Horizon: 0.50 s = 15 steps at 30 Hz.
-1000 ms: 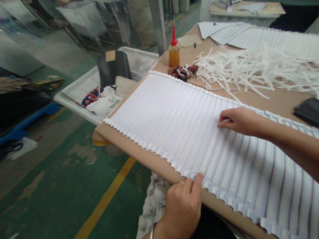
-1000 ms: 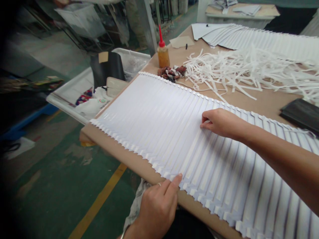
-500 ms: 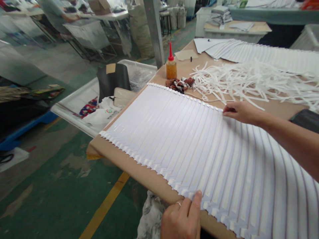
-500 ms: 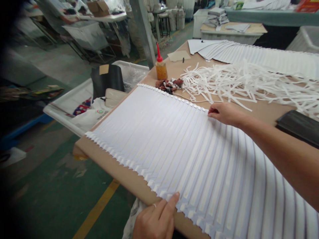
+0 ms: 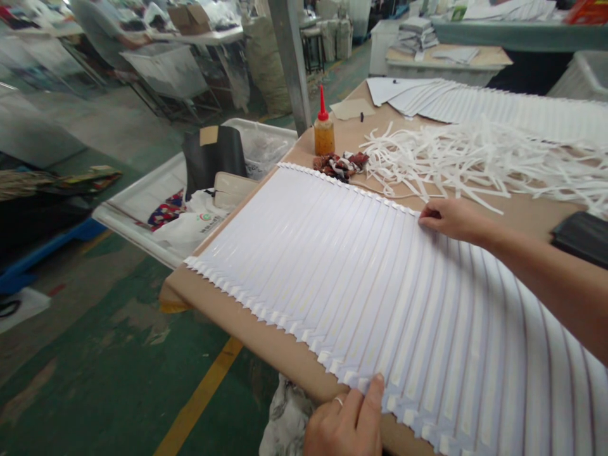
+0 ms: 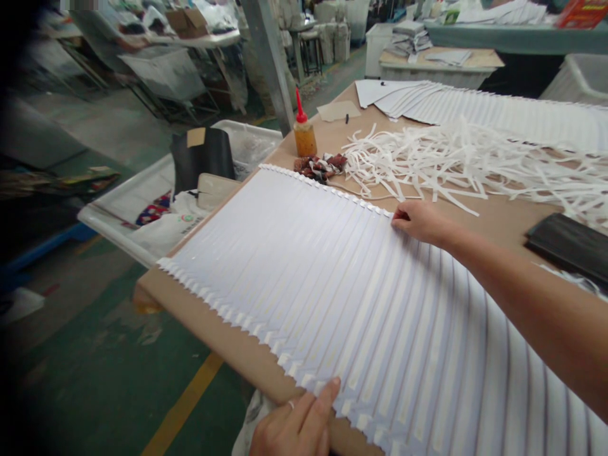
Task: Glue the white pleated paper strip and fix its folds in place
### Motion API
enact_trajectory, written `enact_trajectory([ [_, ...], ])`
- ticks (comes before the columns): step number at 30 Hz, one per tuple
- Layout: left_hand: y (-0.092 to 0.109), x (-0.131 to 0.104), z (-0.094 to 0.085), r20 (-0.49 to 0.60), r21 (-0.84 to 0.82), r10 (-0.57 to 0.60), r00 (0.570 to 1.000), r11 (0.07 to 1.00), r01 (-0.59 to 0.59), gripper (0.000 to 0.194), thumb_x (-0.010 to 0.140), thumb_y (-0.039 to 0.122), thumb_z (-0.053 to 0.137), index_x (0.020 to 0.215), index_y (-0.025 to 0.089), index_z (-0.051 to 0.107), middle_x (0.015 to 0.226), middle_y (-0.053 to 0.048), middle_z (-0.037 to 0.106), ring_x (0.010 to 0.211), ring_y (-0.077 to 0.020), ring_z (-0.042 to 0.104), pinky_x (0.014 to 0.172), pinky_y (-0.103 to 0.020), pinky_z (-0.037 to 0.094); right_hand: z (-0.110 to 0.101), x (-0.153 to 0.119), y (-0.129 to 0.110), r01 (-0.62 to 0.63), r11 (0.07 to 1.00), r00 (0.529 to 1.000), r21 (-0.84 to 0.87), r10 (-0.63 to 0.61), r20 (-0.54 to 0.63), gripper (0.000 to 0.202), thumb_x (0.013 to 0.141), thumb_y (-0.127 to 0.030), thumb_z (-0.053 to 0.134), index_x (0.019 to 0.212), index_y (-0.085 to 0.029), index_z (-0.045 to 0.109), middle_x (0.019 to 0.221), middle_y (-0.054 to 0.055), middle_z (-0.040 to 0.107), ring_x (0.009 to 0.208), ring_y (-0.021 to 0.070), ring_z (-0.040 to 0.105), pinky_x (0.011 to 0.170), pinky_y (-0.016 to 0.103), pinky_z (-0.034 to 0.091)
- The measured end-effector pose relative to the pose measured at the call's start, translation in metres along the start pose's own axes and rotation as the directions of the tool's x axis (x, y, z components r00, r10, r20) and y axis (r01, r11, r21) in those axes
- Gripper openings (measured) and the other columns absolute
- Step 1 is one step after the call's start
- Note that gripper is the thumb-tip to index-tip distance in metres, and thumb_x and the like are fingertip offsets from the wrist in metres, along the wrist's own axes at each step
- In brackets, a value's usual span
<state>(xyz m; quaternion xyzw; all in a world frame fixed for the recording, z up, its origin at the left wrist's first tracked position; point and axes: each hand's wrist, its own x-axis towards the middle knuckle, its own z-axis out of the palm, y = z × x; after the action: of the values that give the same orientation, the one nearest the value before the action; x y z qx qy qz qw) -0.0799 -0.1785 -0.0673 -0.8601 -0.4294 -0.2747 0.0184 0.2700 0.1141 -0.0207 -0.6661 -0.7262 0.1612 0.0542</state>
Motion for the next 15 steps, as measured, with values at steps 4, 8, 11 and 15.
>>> enact_trajectory([
  [4,-0.001,-0.002,0.001,0.017,0.007,0.018,1.0,1.0,-0.019,0.045,0.09,0.001,0.049,0.129,0.013,0.07,0.069,0.003,0.06,0.049,-0.0124,0.059,0.046,-0.031,0.04,0.004,0.002,0.0,0.006,1.0,1.0,-0.009,-0.006,-0.013,0.013,0.087,-0.033,0.067,0.084,-0.022,0.075,0.081,0.005,0.076,0.076,0.0215,0.068,0.07,0.031,0.047],
  [8,-0.001,-0.004,0.003,0.0,0.032,0.017,1.0,0.999,-0.017,0.045,0.09,0.002,0.049,0.128,0.014,0.071,0.068,0.004,0.06,0.047,-0.0128,0.057,0.045,-0.032,0.038,0.007,0.004,0.004,0.005,1.0,0.999,-0.018,-0.005,-0.034,0.011,0.085,-0.031,0.067,0.082,-0.022,0.073,0.079,0.004,0.074,0.074,0.021,0.066,0.069,0.031,0.046],
  [11,-0.002,-0.005,0.004,-0.002,0.062,0.038,0.999,0.997,-0.038,0.042,0.093,0.003,0.05,0.128,0.014,0.071,0.067,0.004,0.06,0.046,-0.0115,0.056,0.046,-0.031,0.038,0.003,0.006,0.017,-0.031,0.998,0.991,-0.047,0.025,-0.131,0.013,0.086,-0.031,0.064,0.088,-0.022,0.074,0.083,0.006,0.074,0.074,0.022,0.063,0.069,0.033,0.044],
  [15,-0.001,-0.007,0.006,-0.036,0.095,0.034,0.999,0.995,-0.031,0.04,0.095,0.002,0.048,0.124,0.016,0.073,0.067,0.004,0.062,0.047,-0.0109,0.058,0.047,-0.03,0.038,-0.004,0.01,0.042,-0.082,0.995,0.966,-0.059,0.065,-0.251,0.023,0.09,-0.033,0.061,0.099,-0.019,0.077,0.095,0.01,0.074,0.082,0.0231,0.063,0.074,0.034,0.045],
])
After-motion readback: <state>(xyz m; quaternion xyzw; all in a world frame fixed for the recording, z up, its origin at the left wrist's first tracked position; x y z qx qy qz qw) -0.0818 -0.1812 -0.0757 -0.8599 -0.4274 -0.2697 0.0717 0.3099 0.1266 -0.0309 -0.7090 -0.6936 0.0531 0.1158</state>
